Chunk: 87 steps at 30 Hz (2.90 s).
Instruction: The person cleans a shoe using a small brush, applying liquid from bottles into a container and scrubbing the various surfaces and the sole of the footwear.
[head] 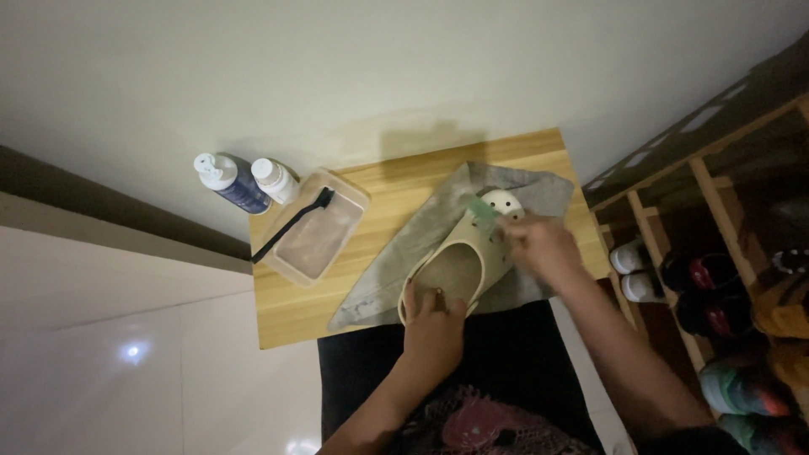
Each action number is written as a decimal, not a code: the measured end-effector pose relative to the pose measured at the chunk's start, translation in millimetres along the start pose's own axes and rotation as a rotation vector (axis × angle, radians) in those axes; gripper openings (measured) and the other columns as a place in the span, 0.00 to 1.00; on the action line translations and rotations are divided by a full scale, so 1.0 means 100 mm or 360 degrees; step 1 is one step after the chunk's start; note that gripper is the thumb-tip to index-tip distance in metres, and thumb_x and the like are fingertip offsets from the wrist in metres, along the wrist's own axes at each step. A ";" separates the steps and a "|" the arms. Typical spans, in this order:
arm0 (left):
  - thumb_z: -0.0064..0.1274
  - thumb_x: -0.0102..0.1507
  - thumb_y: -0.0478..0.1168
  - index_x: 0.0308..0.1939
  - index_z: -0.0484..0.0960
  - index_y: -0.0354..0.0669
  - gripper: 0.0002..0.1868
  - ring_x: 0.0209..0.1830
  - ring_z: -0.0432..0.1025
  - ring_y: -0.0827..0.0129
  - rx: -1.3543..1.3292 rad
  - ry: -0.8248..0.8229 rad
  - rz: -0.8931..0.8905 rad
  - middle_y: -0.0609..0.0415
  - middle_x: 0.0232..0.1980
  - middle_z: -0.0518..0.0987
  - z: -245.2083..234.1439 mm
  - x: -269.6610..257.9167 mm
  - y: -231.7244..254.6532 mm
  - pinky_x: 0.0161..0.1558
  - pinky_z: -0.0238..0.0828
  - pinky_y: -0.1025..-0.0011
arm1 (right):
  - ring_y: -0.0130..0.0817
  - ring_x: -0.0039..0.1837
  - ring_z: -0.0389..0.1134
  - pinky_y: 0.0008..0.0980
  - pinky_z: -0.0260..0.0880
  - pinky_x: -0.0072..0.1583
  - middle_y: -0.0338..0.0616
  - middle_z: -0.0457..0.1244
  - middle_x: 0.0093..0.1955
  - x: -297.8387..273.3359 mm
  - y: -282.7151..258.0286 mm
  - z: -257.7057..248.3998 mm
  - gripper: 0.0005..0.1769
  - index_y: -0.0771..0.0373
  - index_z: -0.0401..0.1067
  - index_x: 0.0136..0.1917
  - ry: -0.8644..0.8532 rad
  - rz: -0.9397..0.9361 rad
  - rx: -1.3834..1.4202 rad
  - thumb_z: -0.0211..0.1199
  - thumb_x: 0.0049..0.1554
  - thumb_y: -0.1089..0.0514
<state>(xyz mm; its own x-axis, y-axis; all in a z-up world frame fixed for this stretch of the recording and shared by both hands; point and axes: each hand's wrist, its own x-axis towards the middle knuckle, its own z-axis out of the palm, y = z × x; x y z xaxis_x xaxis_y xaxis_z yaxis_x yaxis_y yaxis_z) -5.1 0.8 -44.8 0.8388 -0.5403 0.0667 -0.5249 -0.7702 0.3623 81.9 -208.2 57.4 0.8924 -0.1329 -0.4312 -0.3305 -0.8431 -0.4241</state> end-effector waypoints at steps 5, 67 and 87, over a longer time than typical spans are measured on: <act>0.53 0.50 0.35 0.44 0.78 0.37 0.17 0.58 0.66 0.32 0.0021 -0.0017 0.0010 0.21 0.48 0.76 -0.05 0.00 0.00 0.70 0.32 0.22 | 0.42 0.49 0.71 0.42 0.70 0.47 0.42 0.71 0.56 0.38 0.38 0.16 0.21 0.44 0.78 0.64 0.0380 -0.0115 -0.0139 0.58 0.59 0.58; 0.63 0.62 0.32 0.45 0.86 0.44 0.08 0.54 0.79 0.64 0.0105 0.0983 0.0381 0.52 0.51 0.86 -0.16 0.44 0.48 0.61 0.63 0.51 | 0.51 0.39 0.67 0.41 0.66 0.42 0.57 0.63 0.34 -0.54 1.00 0.57 0.15 0.69 0.78 0.62 0.1223 -0.0777 0.0102 0.59 0.63 0.68; 0.61 0.64 0.34 0.45 0.87 0.46 0.06 0.51 0.80 0.66 0.0111 0.1120 0.0317 0.54 0.50 0.86 -0.11 0.42 0.48 0.60 0.63 0.50 | 0.48 0.44 0.71 0.35 0.73 0.42 0.50 0.68 0.42 -0.90 0.78 0.63 0.23 0.53 0.77 0.67 0.1267 -0.0770 -0.0454 0.63 0.57 0.62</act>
<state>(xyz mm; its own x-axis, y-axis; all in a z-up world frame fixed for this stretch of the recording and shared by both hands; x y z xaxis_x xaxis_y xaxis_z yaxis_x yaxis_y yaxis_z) 6.9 -55.5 -14.6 0.6087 -0.3448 0.7145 -0.6652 -0.7126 0.2229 -43.1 -229.7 12.9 0.8933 0.0363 0.4480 0.1199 -0.9799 -0.1596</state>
